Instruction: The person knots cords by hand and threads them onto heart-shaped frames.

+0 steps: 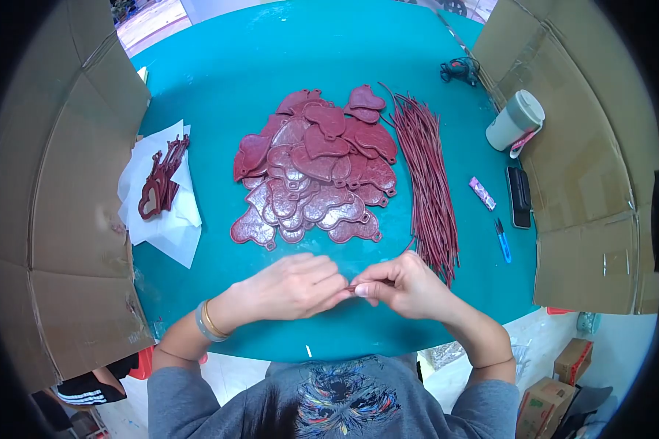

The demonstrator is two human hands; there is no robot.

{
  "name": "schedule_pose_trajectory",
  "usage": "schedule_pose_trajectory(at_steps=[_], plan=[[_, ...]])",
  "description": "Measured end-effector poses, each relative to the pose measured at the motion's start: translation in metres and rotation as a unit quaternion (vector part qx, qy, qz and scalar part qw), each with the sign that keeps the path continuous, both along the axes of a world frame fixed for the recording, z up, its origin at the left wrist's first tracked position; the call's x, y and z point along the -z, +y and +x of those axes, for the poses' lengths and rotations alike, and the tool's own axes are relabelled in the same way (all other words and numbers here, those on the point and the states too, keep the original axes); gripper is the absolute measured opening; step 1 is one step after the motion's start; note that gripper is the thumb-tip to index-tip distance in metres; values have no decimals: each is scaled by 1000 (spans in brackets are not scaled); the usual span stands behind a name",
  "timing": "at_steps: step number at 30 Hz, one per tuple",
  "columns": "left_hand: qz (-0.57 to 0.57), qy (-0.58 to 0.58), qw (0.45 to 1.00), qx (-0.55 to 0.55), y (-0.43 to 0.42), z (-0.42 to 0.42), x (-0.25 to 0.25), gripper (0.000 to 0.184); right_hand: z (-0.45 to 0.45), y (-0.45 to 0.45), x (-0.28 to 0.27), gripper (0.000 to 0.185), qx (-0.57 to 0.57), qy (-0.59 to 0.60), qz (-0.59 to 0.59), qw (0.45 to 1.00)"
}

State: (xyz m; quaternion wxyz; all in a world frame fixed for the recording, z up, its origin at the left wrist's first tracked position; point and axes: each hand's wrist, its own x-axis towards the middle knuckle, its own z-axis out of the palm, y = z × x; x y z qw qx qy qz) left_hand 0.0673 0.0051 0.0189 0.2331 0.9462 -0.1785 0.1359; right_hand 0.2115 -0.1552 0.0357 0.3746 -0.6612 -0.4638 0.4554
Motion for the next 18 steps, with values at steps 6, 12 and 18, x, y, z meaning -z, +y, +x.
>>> schedule_pose_trajectory(at_steps=[6,12,18], plan=[[-279,32,936,-212,1,-9,12,12,23,10,15,21,245,186,124,943],[-336,19,881,-334,-25,-5,13,13,-21,38,37,29,298,324,214,872],[-270,-22,917,-292,-44,-10,32,15,-22,46,30,20,327,322,271,846]])
